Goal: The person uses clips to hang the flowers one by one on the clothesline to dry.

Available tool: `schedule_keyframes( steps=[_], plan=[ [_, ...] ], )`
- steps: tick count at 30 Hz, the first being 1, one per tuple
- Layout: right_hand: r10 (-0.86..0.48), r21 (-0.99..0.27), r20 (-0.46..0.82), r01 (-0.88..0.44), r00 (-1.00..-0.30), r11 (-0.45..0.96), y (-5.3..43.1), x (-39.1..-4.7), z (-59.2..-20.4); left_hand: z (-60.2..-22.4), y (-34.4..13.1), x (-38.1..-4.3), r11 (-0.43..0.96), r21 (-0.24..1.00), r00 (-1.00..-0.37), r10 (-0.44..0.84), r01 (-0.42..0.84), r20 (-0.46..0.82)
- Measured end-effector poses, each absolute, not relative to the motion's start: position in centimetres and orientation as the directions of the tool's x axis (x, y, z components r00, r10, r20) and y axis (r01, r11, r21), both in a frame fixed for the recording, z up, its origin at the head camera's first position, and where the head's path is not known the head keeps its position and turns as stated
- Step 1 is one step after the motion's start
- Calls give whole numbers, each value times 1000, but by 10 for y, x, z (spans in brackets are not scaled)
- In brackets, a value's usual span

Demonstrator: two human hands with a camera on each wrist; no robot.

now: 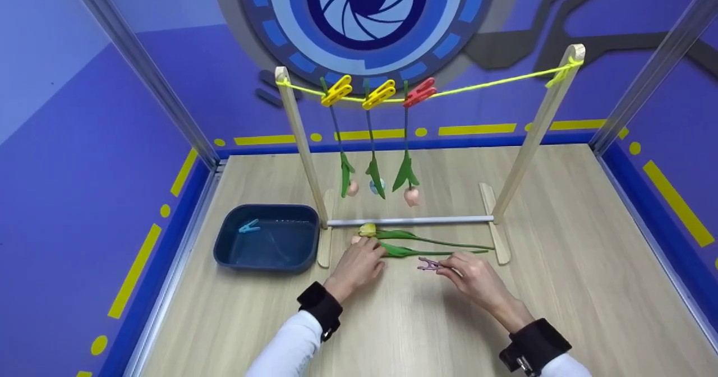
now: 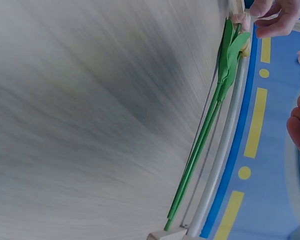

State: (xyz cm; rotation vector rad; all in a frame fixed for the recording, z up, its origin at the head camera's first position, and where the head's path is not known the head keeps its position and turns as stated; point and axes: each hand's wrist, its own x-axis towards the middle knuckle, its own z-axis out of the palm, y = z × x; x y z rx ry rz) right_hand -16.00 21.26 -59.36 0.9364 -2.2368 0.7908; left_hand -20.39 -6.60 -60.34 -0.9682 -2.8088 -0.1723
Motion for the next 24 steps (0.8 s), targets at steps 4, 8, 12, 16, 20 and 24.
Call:
schedule_keyframes(
  steps=[4,8,12,16,20,24],
  plan=[
    [-409,-290,710,-766,-574,573,219,-161,-593,-607,-52,-212,763,3,-750,636,647,182],
    [-399,-293,715,-765,-574,574,225,-160,-594,-613,-38,-218,763,17,-758,640,647,128],
    [-387,-300,720,-762,-576,574,229,-158,-597,-619,-27,-222,786,-9,-783,616,618,82],
    [-394,-293,716,-761,-576,579,230,-155,-602,-624,-21,-222,794,-80,-794,607,603,46],
    [-394,-303,710,-757,-584,579,232,-153,-606,-632,-16,-217,796,-126,-801,599,593,15],
    [-371,-328,706,-743,-603,583,237,-151,-607,-638,-12,-214,810,-138,-810,583,570,72]
  ],
)
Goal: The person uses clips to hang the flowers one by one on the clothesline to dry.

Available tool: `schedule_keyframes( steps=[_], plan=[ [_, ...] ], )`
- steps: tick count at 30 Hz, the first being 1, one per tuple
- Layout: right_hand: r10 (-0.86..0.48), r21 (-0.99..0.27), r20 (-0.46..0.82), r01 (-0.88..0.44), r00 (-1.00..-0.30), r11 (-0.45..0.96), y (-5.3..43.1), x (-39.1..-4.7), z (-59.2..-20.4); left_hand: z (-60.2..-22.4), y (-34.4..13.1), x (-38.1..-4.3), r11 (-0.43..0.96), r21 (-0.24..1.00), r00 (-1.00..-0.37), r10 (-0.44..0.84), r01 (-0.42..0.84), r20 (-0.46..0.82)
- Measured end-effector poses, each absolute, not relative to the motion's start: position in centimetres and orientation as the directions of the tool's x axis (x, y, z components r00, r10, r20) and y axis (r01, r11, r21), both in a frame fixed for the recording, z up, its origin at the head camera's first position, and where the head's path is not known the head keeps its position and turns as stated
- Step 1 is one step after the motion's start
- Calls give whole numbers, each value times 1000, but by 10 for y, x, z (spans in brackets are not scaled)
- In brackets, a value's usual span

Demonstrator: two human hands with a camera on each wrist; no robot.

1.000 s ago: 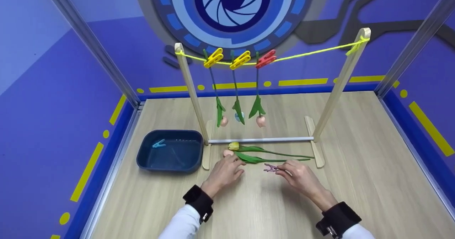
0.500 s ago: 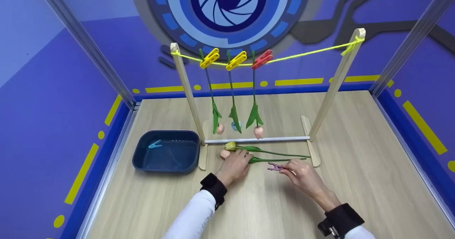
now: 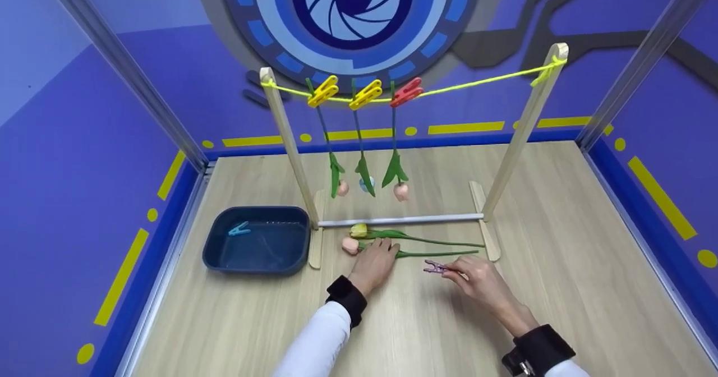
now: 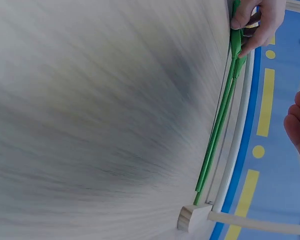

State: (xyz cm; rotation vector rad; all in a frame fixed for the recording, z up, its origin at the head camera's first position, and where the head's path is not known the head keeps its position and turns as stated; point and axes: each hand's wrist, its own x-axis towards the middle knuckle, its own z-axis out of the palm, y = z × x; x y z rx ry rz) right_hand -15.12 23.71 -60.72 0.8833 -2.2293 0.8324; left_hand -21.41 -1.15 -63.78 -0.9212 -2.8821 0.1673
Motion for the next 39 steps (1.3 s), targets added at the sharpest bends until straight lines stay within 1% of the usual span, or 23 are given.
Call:
schedule_keyframes(
  steps=[5,13,21,25,28,33,39],
  plan=[
    [-373,-335,706,-749,-601,571,236,-151,-611,-639,-17,-209,828,-128,-820,559,545,121],
    [-371,-352,691,-736,-621,578,235,-147,-616,-637,-20,-206,845,-39,-838,535,534,110],
    [-362,-368,664,-707,-655,605,237,-143,-617,-621,-23,-207,845,109,-852,515,523,100],
    [-362,-373,653,-698,-665,611,238,-143,-617,-610,-23,-207,839,192,-860,503,510,86],
    [-361,-377,654,-700,-665,607,238,-144,-616,-600,-25,-208,829,230,-859,504,510,89],
    [-370,-364,651,-700,-663,614,238,-145,-617,-583,-25,-207,810,277,-856,495,517,151],
    [-387,-357,631,-694,-672,625,237,-144,-621,-557,-20,-205,758,347,-831,466,552,304]
  ],
)
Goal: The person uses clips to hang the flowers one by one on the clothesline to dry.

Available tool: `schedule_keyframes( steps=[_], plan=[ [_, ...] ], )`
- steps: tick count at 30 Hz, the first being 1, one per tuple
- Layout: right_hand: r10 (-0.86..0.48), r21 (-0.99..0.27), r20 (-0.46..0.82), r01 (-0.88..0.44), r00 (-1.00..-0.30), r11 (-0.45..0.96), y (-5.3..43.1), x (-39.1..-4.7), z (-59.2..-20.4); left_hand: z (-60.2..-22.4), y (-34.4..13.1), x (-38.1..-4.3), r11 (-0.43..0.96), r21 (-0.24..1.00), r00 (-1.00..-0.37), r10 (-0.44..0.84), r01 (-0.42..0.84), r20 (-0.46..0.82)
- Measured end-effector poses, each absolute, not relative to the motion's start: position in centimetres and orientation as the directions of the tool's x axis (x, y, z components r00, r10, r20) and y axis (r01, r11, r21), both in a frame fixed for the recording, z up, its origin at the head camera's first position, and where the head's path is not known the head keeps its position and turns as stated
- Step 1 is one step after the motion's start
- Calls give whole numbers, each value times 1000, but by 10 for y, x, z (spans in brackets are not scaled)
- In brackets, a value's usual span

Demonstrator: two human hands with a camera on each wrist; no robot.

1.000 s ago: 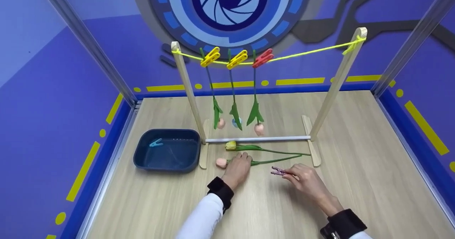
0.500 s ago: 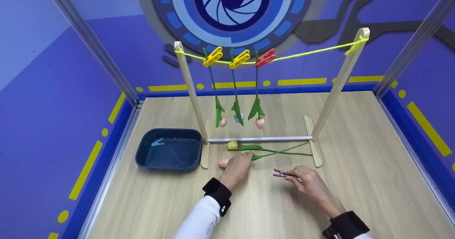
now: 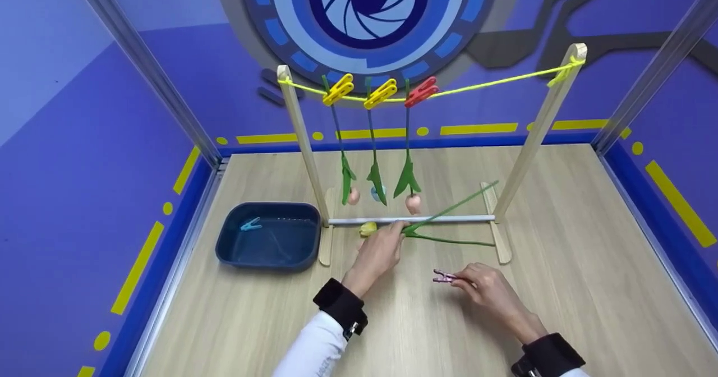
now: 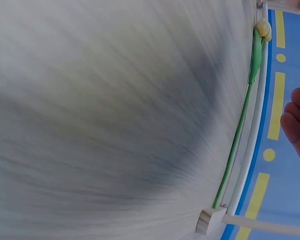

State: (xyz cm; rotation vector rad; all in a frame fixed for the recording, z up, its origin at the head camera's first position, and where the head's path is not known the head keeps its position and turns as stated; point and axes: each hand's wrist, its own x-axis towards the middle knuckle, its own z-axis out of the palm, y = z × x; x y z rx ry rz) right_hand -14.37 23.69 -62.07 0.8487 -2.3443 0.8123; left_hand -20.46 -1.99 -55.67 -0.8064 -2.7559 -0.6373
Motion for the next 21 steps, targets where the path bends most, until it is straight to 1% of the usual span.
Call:
schedule_keyframes(
  steps=[6,13,16,21],
  plan=[
    [-395,-350,635,-703,-664,618,235,-144,-621,-527,-13,-200,725,399,-818,414,562,400],
    [-390,-364,613,-683,-687,633,234,-142,-621,-495,-4,-198,661,466,-791,351,588,501],
    [-388,-369,603,-675,-697,639,234,-142,-620,-484,-2,-199,644,489,-790,333,589,514],
    [-383,-376,589,-661,-711,649,235,-142,-620,-473,3,-202,636,528,-810,299,563,504]
  ],
)
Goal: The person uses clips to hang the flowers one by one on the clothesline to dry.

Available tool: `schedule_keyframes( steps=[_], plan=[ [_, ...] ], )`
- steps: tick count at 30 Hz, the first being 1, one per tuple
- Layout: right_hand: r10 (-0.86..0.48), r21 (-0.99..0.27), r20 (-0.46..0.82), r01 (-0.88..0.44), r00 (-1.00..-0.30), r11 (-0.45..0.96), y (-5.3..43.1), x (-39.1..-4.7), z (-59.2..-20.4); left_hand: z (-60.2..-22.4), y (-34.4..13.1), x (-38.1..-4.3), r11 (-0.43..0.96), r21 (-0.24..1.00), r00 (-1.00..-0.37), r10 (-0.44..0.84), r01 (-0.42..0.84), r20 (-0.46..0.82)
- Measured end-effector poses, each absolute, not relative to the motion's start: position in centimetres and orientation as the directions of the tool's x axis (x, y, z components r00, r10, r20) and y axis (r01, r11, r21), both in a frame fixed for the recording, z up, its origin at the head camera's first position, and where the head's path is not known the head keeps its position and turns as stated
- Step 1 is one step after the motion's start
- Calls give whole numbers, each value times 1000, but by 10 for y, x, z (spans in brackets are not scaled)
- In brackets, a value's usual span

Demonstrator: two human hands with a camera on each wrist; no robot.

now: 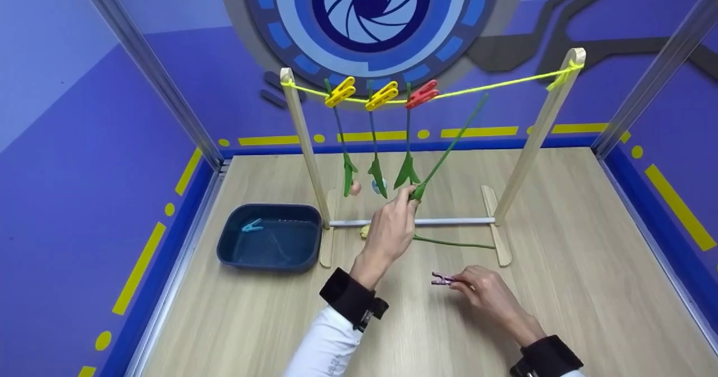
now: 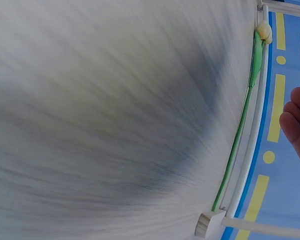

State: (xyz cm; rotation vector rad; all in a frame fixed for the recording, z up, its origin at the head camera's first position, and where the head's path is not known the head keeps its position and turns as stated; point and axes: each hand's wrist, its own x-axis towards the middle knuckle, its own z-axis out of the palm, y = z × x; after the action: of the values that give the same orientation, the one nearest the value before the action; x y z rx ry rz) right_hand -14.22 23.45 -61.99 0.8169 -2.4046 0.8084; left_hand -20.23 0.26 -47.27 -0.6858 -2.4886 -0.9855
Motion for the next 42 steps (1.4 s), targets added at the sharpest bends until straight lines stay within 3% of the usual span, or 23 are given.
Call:
schedule_keyframes(
  steps=[9,16,26,33,42],
  plan=[
    [-384,-371,584,-656,-716,657,237,-142,-621,-466,10,-209,631,553,-819,259,545,511],
    [-392,-365,587,-663,-709,654,238,-141,-621,-467,15,-215,607,636,-867,206,476,453],
    [-371,-328,650,-685,-663,650,244,-149,-607,-472,18,-219,539,711,-887,188,451,421],
    [-321,-310,697,-674,-641,671,254,-161,-575,-473,21,-223,528,746,-913,186,405,363],
    [-254,-273,756,-643,-604,715,265,-186,-498,-474,23,-225,511,762,-917,191,398,350]
  ],
)
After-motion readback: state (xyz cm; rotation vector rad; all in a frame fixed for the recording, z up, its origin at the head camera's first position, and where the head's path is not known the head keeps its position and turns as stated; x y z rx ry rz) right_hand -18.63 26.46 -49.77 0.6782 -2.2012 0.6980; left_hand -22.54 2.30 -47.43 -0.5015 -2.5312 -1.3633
